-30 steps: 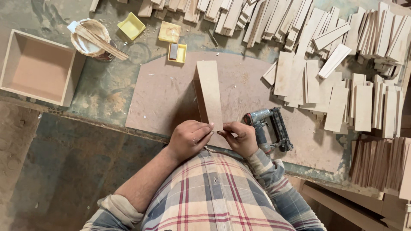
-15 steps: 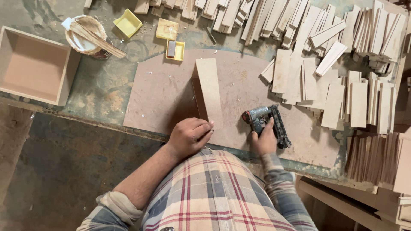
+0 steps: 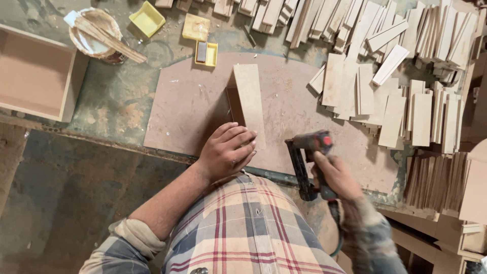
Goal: The person assembles small wooden boxes by applying glue to the edges of thin wooden panels and joining them with a pneumatic nail gun. They repeatedly align panels, fasten them, and place completed boxes into a nearby cardboard box.
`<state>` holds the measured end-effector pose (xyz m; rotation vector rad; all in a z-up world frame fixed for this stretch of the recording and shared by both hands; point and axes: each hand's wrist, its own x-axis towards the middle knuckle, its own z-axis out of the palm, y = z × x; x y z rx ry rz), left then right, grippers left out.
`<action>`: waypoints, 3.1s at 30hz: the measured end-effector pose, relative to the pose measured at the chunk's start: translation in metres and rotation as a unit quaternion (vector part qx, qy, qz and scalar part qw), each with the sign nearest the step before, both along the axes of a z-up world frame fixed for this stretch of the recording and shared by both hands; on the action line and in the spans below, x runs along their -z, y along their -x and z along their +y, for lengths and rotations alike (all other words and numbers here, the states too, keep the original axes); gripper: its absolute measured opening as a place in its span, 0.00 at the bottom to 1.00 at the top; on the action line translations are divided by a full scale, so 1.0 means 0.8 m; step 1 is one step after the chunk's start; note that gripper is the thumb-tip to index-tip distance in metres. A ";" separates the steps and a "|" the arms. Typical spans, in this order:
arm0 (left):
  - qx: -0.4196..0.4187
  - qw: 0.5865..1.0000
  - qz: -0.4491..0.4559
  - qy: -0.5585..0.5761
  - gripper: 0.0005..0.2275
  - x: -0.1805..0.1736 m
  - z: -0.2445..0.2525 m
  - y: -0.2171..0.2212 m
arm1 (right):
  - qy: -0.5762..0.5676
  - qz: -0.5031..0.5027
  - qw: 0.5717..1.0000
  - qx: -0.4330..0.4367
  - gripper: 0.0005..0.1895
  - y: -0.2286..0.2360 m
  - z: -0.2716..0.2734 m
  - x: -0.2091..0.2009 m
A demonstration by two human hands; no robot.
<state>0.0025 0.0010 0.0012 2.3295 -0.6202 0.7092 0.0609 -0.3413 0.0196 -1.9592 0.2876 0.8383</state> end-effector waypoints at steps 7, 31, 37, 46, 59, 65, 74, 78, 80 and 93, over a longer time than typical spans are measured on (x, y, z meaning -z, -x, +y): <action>0.029 1.000 -0.001 0.009 0.05 0.005 0.002 -0.004 | -0.007 -0.088 0.976 -0.200 0.21 0.018 0.048 -0.168; 0.043 0.996 -0.073 0.030 0.04 0.008 0.003 -0.013 | 0.159 -0.008 0.963 -0.218 0.29 0.016 0.099 -0.176; 0.048 0.996 -0.058 0.045 0.04 0.015 0.005 -0.014 | 0.052 -0.004 0.987 -0.154 0.26 0.017 0.092 -0.176; 0.049 0.997 -0.008 0.062 0.13 0.032 0.002 -0.008 | 0.087 0.005 0.977 -0.196 0.27 0.017 0.101 -0.170; 0.050 0.997 0.018 0.062 0.19 0.043 -0.001 -0.008 | 0.112 -0.014 0.968 -0.226 0.27 0.014 0.102 -0.173; 0.032 0.998 0.002 0.047 0.21 0.032 0.009 0.005 | 0.052 -0.049 0.988 -0.133 0.21 0.009 0.029 -0.135; -0.220 0.848 0.371 0.307 0.52 0.063 0.027 0.020 | 0.438 -0.323 0.802 -0.246 0.29 -0.027 -0.025 0.114; -0.152 0.797 0.309 0.496 0.42 0.143 0.043 0.016 | 0.225 -0.337 0.898 -0.174 0.31 -0.007 -0.001 0.125; -0.043 0.598 0.376 0.707 0.39 0.193 0.037 0.008 | 0.031 -0.288 0.946 -0.147 0.32 0.001 0.024 0.109; -0.030 0.927 0.278 0.250 0.32 0.163 -0.003 -0.017 | 0.044 -0.576 0.775 -0.257 0.17 0.012 0.143 0.000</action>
